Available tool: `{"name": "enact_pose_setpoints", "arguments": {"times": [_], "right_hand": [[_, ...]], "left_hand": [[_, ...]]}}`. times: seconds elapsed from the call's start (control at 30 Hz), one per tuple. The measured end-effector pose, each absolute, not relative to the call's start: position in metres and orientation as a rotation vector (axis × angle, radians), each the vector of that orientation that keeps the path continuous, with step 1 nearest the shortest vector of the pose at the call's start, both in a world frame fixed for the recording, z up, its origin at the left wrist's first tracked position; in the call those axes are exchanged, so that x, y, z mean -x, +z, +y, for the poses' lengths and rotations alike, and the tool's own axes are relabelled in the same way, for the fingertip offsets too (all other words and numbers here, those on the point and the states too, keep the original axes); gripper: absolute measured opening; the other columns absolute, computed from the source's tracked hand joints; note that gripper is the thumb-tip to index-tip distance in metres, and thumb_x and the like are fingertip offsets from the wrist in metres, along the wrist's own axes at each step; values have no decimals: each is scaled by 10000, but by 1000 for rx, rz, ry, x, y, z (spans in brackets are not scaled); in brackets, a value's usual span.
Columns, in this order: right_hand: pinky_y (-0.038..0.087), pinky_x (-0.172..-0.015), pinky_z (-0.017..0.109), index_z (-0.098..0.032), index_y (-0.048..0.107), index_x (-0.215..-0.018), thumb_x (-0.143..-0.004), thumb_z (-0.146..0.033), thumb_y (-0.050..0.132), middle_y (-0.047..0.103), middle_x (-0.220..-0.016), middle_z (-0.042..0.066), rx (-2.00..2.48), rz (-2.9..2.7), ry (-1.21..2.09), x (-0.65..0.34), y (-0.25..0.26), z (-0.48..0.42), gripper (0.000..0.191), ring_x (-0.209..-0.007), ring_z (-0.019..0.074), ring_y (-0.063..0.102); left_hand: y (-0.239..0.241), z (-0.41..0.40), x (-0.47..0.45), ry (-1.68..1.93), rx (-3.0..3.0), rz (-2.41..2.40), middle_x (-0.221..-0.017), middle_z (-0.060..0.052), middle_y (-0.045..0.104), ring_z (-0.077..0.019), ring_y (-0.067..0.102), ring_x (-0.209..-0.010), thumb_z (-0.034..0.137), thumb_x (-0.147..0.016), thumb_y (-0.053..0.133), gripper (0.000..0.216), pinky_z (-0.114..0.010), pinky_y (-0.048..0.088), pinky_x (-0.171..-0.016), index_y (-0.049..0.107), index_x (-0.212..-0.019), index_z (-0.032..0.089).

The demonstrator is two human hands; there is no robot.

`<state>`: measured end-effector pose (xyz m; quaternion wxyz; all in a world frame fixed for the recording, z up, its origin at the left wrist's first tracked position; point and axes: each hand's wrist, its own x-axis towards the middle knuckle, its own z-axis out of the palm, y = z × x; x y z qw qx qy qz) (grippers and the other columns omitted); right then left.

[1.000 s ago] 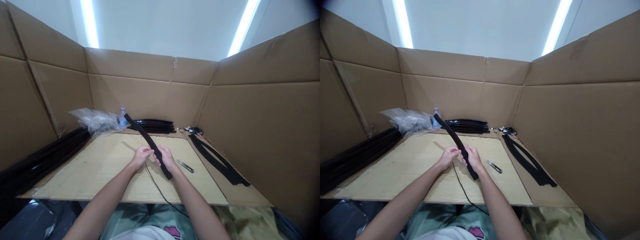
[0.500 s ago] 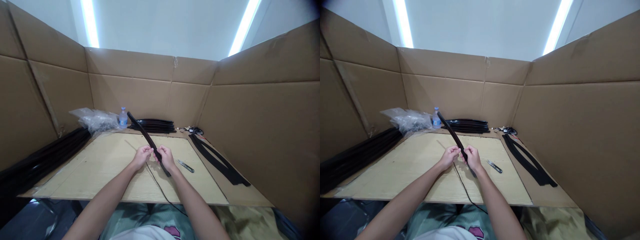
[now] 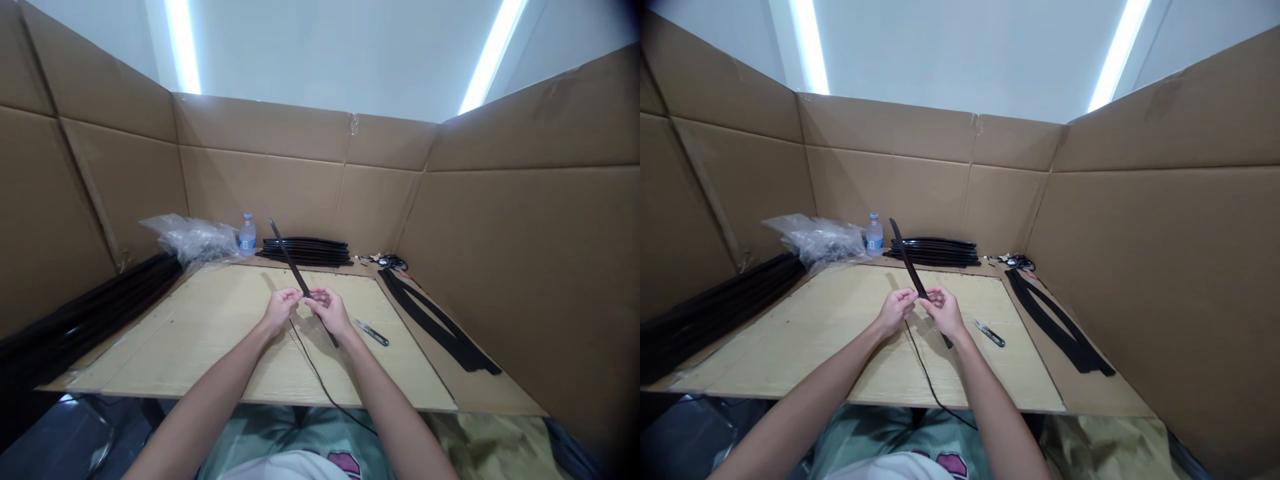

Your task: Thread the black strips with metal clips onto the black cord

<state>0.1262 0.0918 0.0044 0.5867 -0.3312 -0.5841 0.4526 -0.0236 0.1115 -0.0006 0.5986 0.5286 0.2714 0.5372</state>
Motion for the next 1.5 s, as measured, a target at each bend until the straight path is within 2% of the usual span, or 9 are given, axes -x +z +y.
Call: {"name": "enact_pose_setpoints", "arguments": {"times": [0.2, 0.4, 0.67, 0.77, 0.9, 1.0, 1.1, 1.3, 1.5], "right_hand": [[487, -667, 259, -157, 594, -1071, -598, -257, 796, 689, -819, 26, 790, -1366, 1139, -128, 3, 94, 524, -700, 135, 620], [500, -482, 243, -128, 677, -921, -617, -341, 776, 687, -822, 47, 815, -1402, 1181, -126, 6, 88, 384, -578, 124, 579], [543, -485, 289, -182, 486, -792, -554, -340, 823, 615, -625, -37, 802, -1257, 1305, -125, 4, 84, 442, -513, 150, 626], [491, -457, 235, -203, 416, -764, -545, -324, 831, 604, -598, -54, 777, -1273, 1293, -124, 6, 82, 485, -488, 129, 607], [408, -433, 191, -200, 423, -749, -672, -401, 744, 632, -615, -25, 736, -1324, 1268, -125, 11, 80, 385, -472, 95, 562], [402, -450, 206, -190, 460, -721, -759, -473, 641, 664, -679, 18, 720, -1300, 1312, -126, 15, 79, 338, -490, 95, 554], [389, -441, 209, -182, 483, -691, -747, -483, 652, 664, -678, 24, 737, -1293, 1289, -126, 16, 79, 350, -477, 89, 530], [366, -400, 204, -172, 509, -686, -752, -501, 641, 646, -625, 23, 758, -1280, 1248, -125, 15, 80, 361, -450, 93, 516], [441, -501, 218, -171, 543, -721, -731, -425, 685, 665, -718, 27, 696, -1255, 1283, -125, 15, 80, 291, -539, 99, 554]], "left_hand": [[0, 111, 24, 1212, -1154, 531, -470, 102, 221, -36, 163, -384, 417, -726, 667, 340, -208, 77, -396, 463, -640, 159], [2, 107, 23, 1218, -1260, 566, -459, 98, 267, -30, 188, -380, 403, -725, 677, 322, -207, 107, -402, 504, -652, 141], [11, 99, 20, 1254, -1284, 629, -452, 54, 475, -60, 400, -392, 331, -636, 758, 273, -199, 277, -426, 583, -646, 122], [8, 101, 19, 1220, -1273, 632, -487, 20, 552, -101, 497, -426, 346, -635, 757, 282, -212, 333, -444, 593, -683, 122], [3, 106, 19, 1216, -1274, 604, -558, -18, 608, -135, 567, -484, 349, -638, 755, 289, -229, 380, -473, 583, -678, 120], [2, 108, 21, 1232, -1247, 633, -567, -9, 608, -87, 494, -416, 343, -631, 762, 298, -203, 305, -415, 560, -662, 126], [2, 108, 22, 1231, -1228, 675, -539, 11, 594, -31, 338, -341, 344, -625, 766, 308, -190, 165, -373, 548, -669, 130], [2, 106, 21, 1237, -1245, 672, -514, 15, 576, -36, 330, -368, 362, -627, 764, 320, -193, 160, -386, 536, -635, 136], [2, 108, 20, 1321, -1219, 758, -562, -2, 599, -25, 301, -360, 387, -617, 770, 317, -202, 154, -378, 599, -651, 122]]}}
